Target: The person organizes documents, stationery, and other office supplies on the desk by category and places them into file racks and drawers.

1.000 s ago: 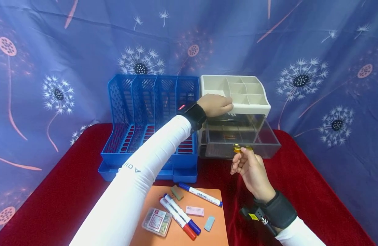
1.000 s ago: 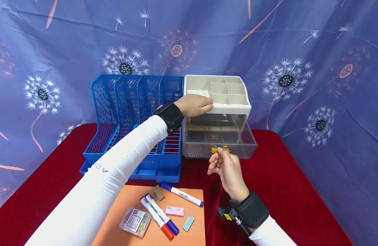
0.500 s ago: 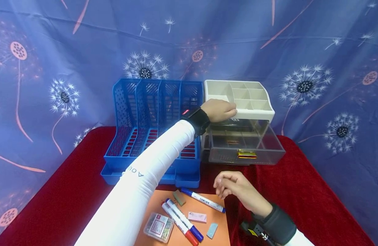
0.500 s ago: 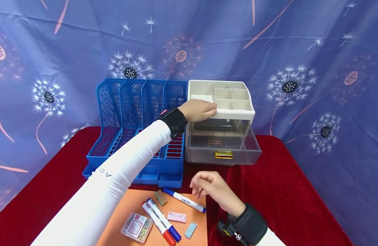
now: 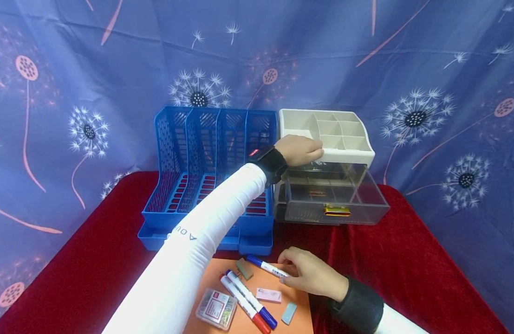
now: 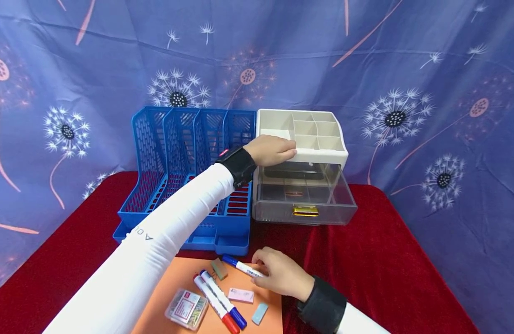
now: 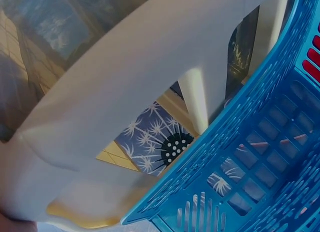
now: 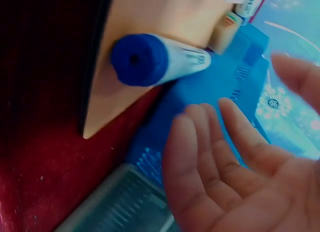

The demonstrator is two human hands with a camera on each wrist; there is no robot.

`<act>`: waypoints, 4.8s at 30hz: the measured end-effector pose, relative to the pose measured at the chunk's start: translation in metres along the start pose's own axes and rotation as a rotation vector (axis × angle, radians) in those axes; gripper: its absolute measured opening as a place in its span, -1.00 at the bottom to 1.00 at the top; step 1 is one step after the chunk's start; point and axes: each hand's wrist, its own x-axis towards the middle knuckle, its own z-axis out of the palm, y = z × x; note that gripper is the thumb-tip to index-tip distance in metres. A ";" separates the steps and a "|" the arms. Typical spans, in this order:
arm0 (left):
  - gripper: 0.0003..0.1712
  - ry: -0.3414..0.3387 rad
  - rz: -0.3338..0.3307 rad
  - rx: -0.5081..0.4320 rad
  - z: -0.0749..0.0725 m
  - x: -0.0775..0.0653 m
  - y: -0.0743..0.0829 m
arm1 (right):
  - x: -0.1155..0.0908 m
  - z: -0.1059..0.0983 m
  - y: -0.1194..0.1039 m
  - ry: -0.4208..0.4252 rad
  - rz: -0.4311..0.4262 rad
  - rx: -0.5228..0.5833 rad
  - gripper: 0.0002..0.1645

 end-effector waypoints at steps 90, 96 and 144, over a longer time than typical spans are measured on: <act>-0.68 0.027 0.015 0.030 0.006 -0.001 0.002 | 0.003 -0.192 -0.001 0.228 -0.378 -0.409 -0.56; -0.67 0.022 0.006 0.037 0.008 0.000 0.002 | 0.013 -0.189 0.007 0.132 -0.269 -0.369 -0.63; -0.65 0.010 0.003 0.037 0.002 -0.002 0.005 | 0.016 -0.194 0.014 -0.065 -0.034 -0.263 -0.78</act>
